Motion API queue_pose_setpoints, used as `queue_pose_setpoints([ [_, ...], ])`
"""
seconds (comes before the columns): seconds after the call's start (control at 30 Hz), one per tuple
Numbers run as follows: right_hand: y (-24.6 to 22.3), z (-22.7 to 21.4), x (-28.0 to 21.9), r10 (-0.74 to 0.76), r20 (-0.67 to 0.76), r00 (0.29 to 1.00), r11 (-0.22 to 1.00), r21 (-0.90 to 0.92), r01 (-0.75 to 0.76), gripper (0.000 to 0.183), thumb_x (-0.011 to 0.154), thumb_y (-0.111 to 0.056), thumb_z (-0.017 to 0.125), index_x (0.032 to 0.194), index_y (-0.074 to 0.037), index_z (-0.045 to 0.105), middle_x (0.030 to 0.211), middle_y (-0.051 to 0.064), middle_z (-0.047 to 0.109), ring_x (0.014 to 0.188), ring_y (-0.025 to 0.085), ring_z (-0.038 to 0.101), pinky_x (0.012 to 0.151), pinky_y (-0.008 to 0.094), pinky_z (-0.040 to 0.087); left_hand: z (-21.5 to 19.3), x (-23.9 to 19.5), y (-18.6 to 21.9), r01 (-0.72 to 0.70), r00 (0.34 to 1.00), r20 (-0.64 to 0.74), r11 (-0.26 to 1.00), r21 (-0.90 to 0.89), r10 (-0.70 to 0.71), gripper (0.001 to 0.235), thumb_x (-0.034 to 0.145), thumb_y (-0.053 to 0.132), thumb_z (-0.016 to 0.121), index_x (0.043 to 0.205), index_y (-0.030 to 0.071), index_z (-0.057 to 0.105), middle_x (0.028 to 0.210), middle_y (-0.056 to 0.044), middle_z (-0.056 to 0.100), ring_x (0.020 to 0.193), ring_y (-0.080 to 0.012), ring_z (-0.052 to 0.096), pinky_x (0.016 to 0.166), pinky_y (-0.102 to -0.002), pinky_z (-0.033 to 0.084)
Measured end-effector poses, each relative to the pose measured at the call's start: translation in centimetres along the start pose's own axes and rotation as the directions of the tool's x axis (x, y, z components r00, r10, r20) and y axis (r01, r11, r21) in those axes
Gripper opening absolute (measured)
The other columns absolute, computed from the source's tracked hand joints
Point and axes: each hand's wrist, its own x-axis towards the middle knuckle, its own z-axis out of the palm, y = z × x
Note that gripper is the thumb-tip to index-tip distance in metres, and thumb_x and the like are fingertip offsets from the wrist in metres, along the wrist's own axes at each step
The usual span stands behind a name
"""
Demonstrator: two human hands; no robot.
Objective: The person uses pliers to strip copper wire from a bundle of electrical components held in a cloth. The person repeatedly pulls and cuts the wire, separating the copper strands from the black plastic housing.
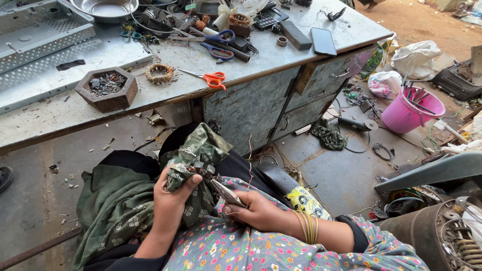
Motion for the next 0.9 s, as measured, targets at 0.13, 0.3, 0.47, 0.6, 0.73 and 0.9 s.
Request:
queue_pose_setpoints([
  [0.13,-1.5,-1.1,-0.9,-0.005,0.035,0.999,0.986,0.169,-0.001,0.022,0.107,-0.023,0.060,0.096,-0.004,0.059,0.071,-0.001,0.053,0.063,0.009,0.050,0.059,0.028,0.044,0.3,0.2,2.0,-0.181,0.980,0.115,0.967,0.180,0.162,0.034,0.080,0.012,0.087,0.103,0.004,0.064,0.093,-0.001,0.072,0.086,-0.0071,0.067,0.077,-0.023,0.055],
  [0.3,-3.5,-2.7,-1.6,0.097,-0.044,0.994,0.950,0.304,-0.079,0.032,0.107,-0.028,0.057,0.092,0.001,0.059,0.069,0.005,0.059,0.062,0.016,0.062,0.061,0.034,0.054,1.5,0.1,4.9,-0.251,0.949,0.290,0.850,0.463,0.122,0.035,0.076,0.012,0.089,0.103,0.006,0.066,0.087,-0.003,0.075,0.082,-0.0088,0.070,0.074,-0.026,0.058],
  [0.47,-4.3,-3.4,-1.0,0.142,-0.087,0.986,0.959,0.258,-0.116,0.032,0.100,-0.032,0.055,0.095,-0.001,0.064,0.069,0.005,0.062,0.062,0.016,0.062,0.061,0.035,0.055,1.8,0.7,6.3,-0.380,0.880,0.419,0.863,0.334,0.224,0.042,0.079,0.011,0.090,0.109,0.005,0.062,0.098,-0.003,0.070,0.092,-0.0117,0.068,0.082,-0.030,0.056],
  [0.6,-3.7,-3.6,-1.5,0.115,-0.049,0.992,0.973,0.207,-0.103,0.035,0.100,-0.033,0.057,0.090,0.000,0.063,0.068,0.006,0.060,0.064,0.016,0.062,0.061,0.034,0.054,1.5,0.4,6.9,-0.416,0.856,0.440,0.867,0.273,0.272,0.042,0.081,0.009,0.091,0.110,0.005,0.061,0.102,-0.002,0.069,0.095,-0.0109,0.066,0.085,-0.028,0.055],
  [0.73,-2.7,-3.5,-1.8,0.013,0.096,0.995,0.965,0.261,-0.038,0.033,0.106,-0.032,0.058,0.091,-0.001,0.059,0.072,0.002,0.053,0.065,0.012,0.052,0.061,0.030,0.047,1.7,0.0,6.5,-0.208,0.934,0.294,0.978,-0.019,0.205,0.038,0.085,0.009,0.087,0.112,0.006,0.060,0.102,0.002,0.070,0.097,-0.0060,0.066,0.086,-0.025,0.057],
  [0.9,-2.8,-3.8,-2.0,0.023,0.013,1.000,0.984,0.175,-0.025,0.028,0.101,-0.029,0.058,0.090,-0.002,0.059,0.072,0.003,0.055,0.064,0.013,0.053,0.058,0.031,0.047,1.2,0.0,5.9,-0.134,0.952,0.274,0.990,-0.034,0.139,0.034,0.086,0.009,0.086,0.109,0.006,0.062,0.097,0.004,0.069,0.092,-0.0041,0.064,0.082,-0.023,0.054],
])
